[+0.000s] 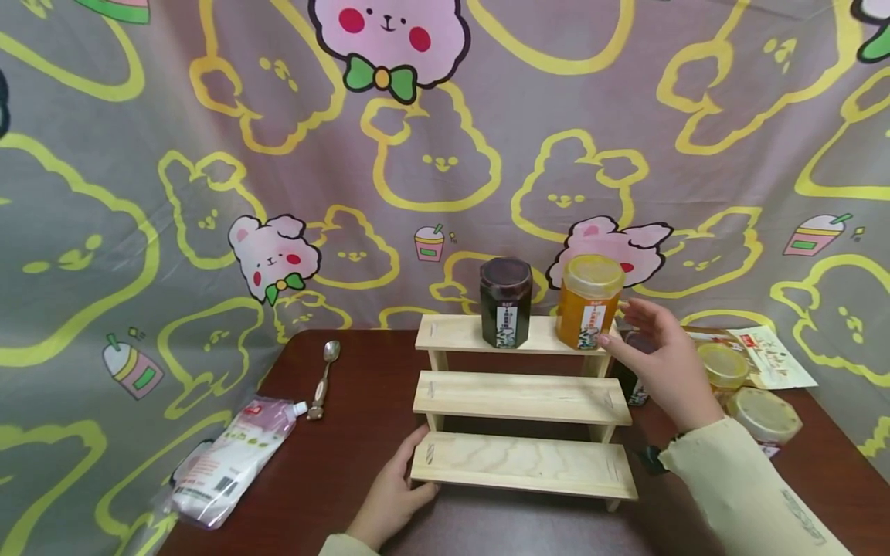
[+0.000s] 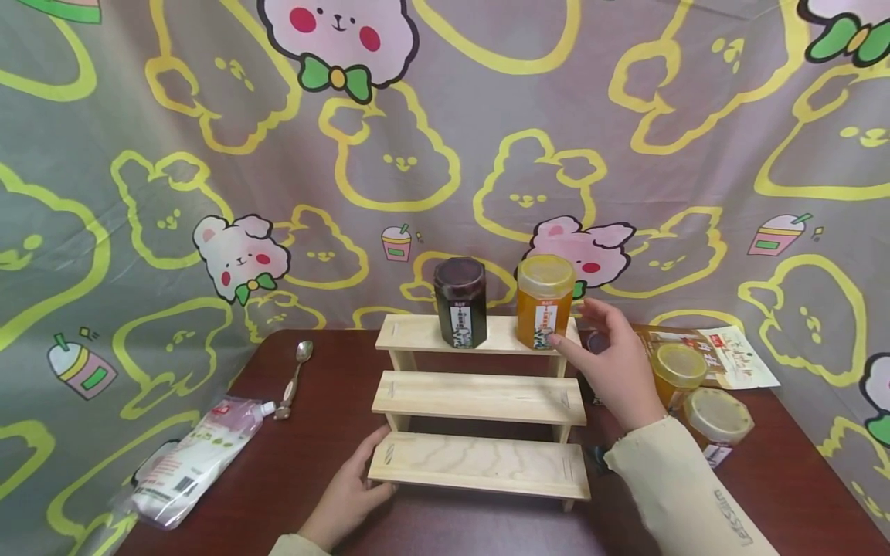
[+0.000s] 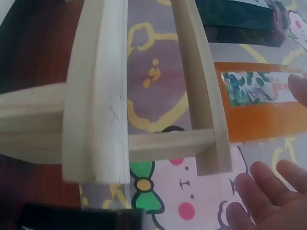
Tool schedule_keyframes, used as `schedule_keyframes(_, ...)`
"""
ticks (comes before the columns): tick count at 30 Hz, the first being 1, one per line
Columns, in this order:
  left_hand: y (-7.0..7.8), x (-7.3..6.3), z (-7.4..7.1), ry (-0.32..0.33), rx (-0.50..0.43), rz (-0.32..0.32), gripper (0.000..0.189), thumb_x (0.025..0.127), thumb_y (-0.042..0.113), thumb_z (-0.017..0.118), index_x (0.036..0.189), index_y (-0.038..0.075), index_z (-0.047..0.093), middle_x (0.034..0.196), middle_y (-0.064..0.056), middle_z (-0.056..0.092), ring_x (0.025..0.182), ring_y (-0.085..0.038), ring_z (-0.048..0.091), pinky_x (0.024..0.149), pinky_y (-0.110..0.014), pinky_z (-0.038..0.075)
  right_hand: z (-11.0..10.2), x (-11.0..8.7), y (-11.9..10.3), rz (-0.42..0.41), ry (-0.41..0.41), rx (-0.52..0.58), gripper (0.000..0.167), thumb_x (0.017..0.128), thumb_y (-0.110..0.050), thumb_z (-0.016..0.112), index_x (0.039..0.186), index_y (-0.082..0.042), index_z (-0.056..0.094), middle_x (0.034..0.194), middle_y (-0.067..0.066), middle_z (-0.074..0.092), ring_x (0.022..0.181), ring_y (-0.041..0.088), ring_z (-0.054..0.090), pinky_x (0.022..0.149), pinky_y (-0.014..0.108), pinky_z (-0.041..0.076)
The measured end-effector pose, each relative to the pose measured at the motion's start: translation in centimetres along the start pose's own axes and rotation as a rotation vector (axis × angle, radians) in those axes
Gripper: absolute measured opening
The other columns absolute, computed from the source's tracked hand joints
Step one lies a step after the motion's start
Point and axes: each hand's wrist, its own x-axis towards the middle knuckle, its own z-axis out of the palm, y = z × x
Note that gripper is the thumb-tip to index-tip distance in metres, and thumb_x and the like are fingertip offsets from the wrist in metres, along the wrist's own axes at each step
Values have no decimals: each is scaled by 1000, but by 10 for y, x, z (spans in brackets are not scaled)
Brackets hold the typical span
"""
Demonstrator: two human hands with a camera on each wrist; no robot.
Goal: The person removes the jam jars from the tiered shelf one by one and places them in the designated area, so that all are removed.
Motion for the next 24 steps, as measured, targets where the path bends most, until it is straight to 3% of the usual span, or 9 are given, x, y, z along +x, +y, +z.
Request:
schedule_keyframes(7, -1, 0, 0, -1, 12, -4, 85, 79, -8, 69, 155, 12, 37, 148, -21, 46, 116, -10, 55, 94, -21, 51, -11, -10, 6, -8, 57, -13, 77, 92, -32, 72, 153, -3, 34, 144, 22, 47, 130, 43, 45, 105, 63, 37)
schedule_keyframes(12, 1, -1, 0, -9, -2, 5, 84, 79, -9, 69, 155, 9, 36, 148, -22, 46, 118, -11, 54, 95, -21, 50, -18, -22, 14, 1, 153, -38, 72, 92, -30, 74, 150, -4, 40, 143, 21, 49, 134, 43, 41, 111, 65, 28)
schedule_keyframes(17, 3, -2, 0, -7, -18, 7, 84, 79, -9, 70, 154, 7, 36, 147, -23, 46, 117, -11, 54, 95, -21, 50, -20, -33, 22, 23, 235, -101, 69, 90, -30, 76, 147, -6, 45, 144, 19, 50, 134, 42, 39, 108, 68, 30)
schedule_keyframes(24, 5, -3, 1, -5, -40, 14, 84, 80, -9, 71, 154, 6, 36, 147, -23, 46, 117, -12, 54, 94, -20, 50, -26, -41, 30, 37, 338, -117, 65, 88, -22, 78, 144, -7, 49, 143, 15, 52, 137, 33, 41, 115, 54, 30)
